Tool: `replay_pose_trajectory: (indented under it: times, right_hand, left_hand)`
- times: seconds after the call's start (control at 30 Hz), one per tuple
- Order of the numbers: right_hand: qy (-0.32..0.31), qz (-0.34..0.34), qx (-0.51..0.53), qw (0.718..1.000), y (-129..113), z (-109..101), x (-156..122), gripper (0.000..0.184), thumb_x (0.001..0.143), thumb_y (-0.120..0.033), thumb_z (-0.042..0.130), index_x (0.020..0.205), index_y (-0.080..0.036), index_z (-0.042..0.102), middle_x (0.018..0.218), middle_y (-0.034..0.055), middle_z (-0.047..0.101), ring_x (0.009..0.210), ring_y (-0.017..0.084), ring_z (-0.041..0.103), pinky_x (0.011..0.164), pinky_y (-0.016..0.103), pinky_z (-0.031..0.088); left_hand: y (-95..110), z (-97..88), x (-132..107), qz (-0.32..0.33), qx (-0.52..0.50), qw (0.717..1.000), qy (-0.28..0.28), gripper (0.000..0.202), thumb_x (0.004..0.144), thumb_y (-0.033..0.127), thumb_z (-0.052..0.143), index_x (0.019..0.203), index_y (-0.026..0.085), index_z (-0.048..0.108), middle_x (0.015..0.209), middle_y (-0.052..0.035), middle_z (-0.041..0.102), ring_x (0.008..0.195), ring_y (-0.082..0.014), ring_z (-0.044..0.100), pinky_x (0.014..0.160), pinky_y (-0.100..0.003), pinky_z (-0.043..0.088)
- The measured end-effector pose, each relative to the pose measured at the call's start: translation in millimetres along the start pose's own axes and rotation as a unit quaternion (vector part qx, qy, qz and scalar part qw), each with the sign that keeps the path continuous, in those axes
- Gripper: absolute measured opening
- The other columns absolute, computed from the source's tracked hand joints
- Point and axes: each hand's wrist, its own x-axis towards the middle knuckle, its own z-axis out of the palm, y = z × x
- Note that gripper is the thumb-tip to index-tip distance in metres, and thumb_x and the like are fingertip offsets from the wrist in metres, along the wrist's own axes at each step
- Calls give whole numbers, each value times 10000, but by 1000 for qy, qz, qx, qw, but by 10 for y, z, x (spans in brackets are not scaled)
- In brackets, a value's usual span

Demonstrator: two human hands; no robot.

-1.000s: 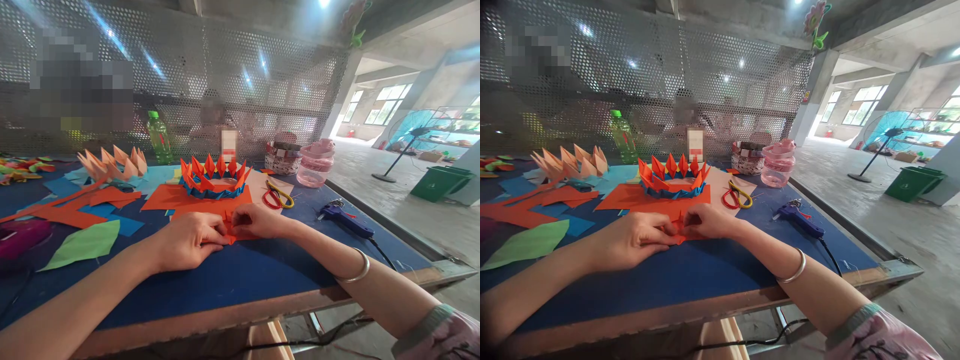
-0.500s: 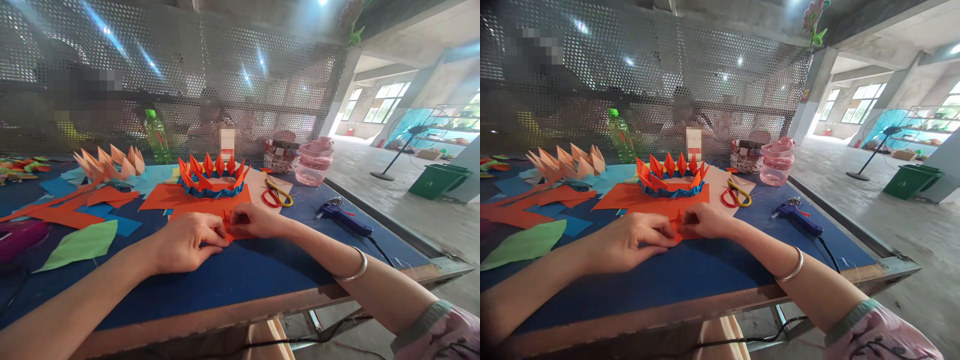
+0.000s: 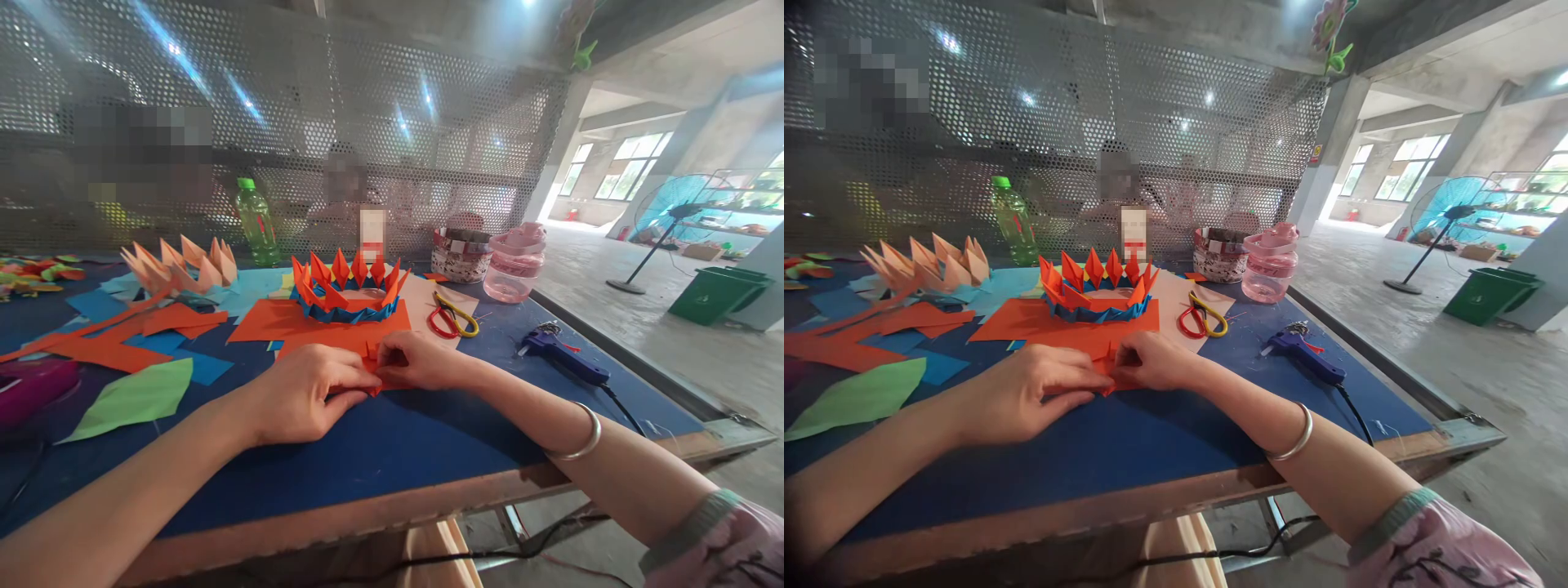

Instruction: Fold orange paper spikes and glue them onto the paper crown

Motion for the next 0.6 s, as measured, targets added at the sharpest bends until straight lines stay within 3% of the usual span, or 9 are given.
replay_pose_trajectory:
  times: [0.27,0.6]
  right_hand:
    - [0,5,-34,999,-53,-8,-10,100,809,-224,621,771,-135,599,694,-13,592,612,91,487,540,200,337]
    - [-4,1,-35,999,-25,-12,-17,107,793,-253,621,789,-149,596,696,-20,589,611,94,482,538,205,338]
  left_hand:
    - [21,49,17,-14,77,997,-11,296,893,287,538,1140,342,689,943,-6,647,836,-186,616,667,-289,407]
    - [19,61,24,-10,67,998,-7,252,874,283,565,1062,329,727,985,7,659,882,-183,627,704,-287,432]
